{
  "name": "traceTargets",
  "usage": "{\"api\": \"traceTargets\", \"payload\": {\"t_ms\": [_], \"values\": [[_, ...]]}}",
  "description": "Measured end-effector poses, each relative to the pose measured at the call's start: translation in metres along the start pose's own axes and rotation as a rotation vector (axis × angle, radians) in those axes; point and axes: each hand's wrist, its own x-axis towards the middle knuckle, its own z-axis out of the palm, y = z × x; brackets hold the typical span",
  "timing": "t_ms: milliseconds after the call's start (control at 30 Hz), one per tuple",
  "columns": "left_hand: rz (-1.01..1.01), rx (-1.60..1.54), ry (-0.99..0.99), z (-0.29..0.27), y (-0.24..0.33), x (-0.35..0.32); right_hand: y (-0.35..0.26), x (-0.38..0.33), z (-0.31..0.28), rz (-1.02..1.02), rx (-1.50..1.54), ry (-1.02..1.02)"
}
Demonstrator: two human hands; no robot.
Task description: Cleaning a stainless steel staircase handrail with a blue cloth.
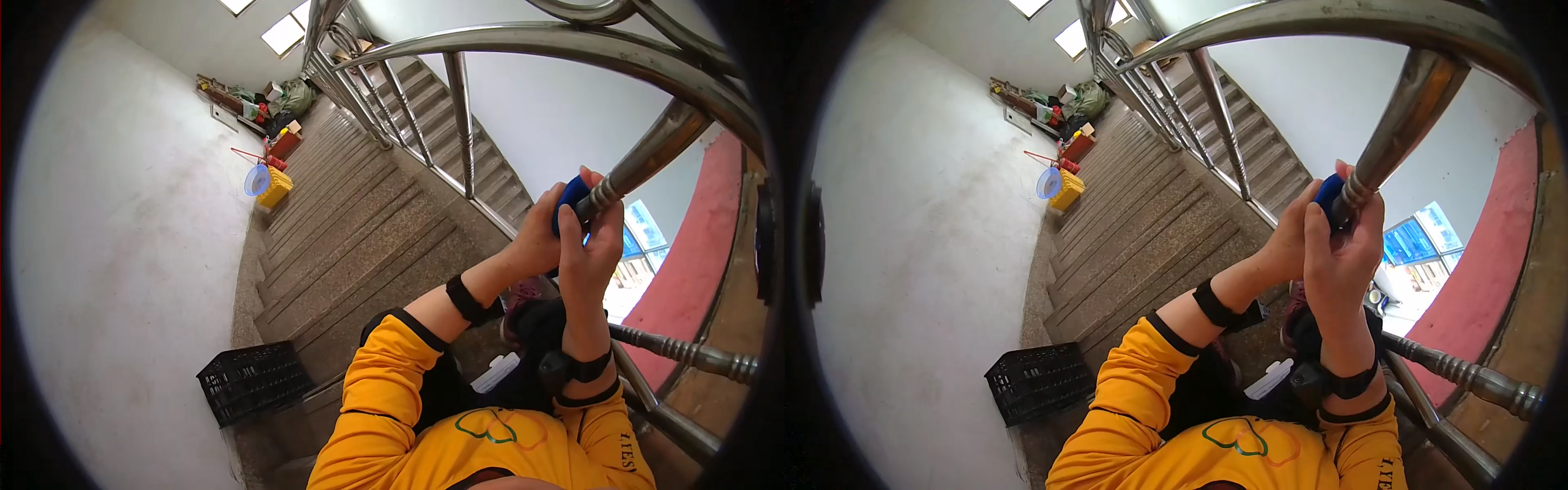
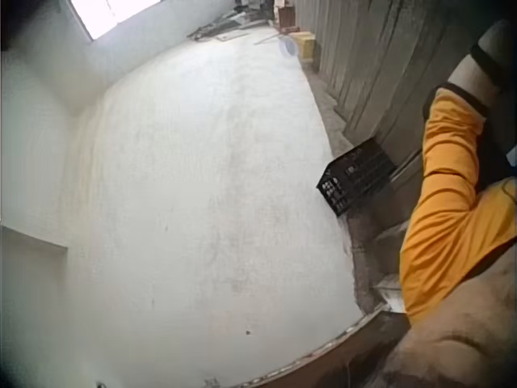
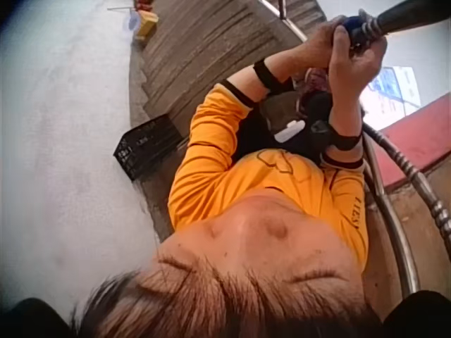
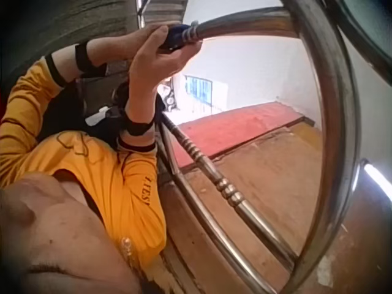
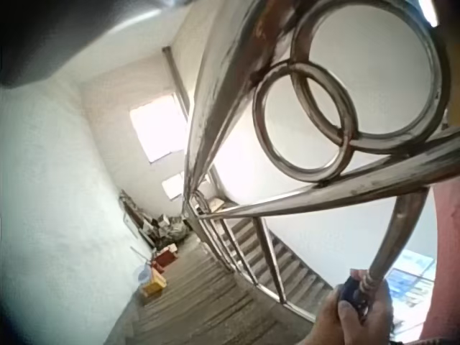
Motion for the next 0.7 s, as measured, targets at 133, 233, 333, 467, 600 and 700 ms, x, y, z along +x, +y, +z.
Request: {"api": "traceTargets", "payload": {"t_ms": [133, 233, 333, 467, 600, 700], "values": [[-0.108, -0.063, 0.002, 0.004, -0.027, -0.003, 0.003, 0.005, -0.001, 0.026, 0.121, 0.028], [-0.161, -0.007, 0.020, 0.006, -0.078, -0.021, -0.001, 0.002, 0.002, 0.052, 0.148, 0.027], [-0.186, 0.042, 0.058, 0.010, -0.088, -0.026, 0.002, 0.000, 0.001, 0.076, 0.165, 0.010], [-0.187, 0.068, 0.065, 0.010, -0.074, -0.021, 0.006, -0.001, -0.002, 0.051, 0.130, -0.006], [-0.182, 0.004, 0.040, -0.001, 0.001, -0.003, 0.000, 0.000, -0.001, 0.014, 0.047, -0.001], [-0.049, -0.118, -0.019, -0.004, 0.013, 0.001, -0.003, 0.000, 0.002, 0.007, 0.093, 0.035]]}}
